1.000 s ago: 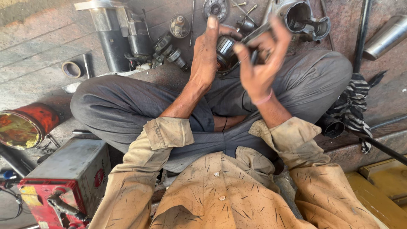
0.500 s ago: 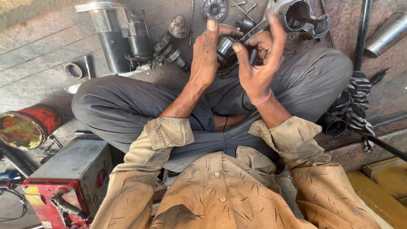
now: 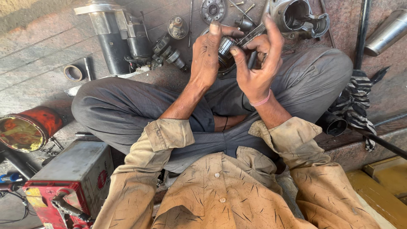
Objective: The person sits on the ground and works on a starter motor armature, fitting carbon brushes and a spring assembly onto the commutator by hand. They press and seat the brush holder, turn the component over, and repeatedly adjust the parts until the assembly fits together.
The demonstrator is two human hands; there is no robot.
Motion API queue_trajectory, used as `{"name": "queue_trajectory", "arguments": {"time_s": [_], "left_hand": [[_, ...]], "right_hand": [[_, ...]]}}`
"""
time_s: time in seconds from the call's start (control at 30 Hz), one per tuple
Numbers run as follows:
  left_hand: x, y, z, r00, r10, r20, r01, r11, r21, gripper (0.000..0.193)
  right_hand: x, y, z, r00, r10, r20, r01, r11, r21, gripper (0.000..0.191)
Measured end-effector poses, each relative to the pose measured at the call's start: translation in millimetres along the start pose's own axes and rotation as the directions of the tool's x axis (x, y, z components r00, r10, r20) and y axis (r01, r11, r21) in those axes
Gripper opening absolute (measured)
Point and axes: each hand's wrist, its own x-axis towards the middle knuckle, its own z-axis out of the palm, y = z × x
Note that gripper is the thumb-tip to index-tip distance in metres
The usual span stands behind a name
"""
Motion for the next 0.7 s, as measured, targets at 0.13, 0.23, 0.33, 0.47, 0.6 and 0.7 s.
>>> {"name": "queue_trajectory", "arguments": {"time_s": [0.13,0.23,0.33,0.47,0.6,0.7], "left_hand": [[-0.9,4.9,0.6,1.0,0.022,-0.009,-0.022,1.0,0.021,0.086],[-2.3,9.4,0.1,0.999,0.04,-0.003,-0.04,0.998,0.056,0.085],[-4.2,13.0,-0.4,0.999,-0.021,-0.029,0.024,0.992,0.125,0.084],[-3.6,13.6,-0.7,0.996,0.088,-0.003,-0.087,0.988,0.127,0.082],[-4.4,12.1,-2.0,0.998,0.064,-0.014,-0.061,0.99,0.129,0.083],[-5.1,12.1,-3.0,0.998,0.051,-0.028,-0.047,0.991,0.124,0.08]], "right_hand": [[2.2,-4.4,-0.7,0.997,0.072,-0.01,-0.072,0.996,0.058,0.072],[-0.2,-8.6,-2.5,0.999,0.04,0.005,-0.04,0.999,0.0,0.074],[-2.0,-8.7,-3.5,0.992,0.127,-0.02,-0.126,0.991,0.047,0.074],[-0.1,-1.7,0.4,0.999,0.028,-0.038,-0.028,1.0,-0.004,0.075],[2.2,1.9,2.9,0.998,-0.019,-0.058,0.016,0.999,-0.049,0.074],[0.7,-3.4,0.0,1.0,0.001,-0.031,-0.002,1.0,-0.017,0.073]]}}
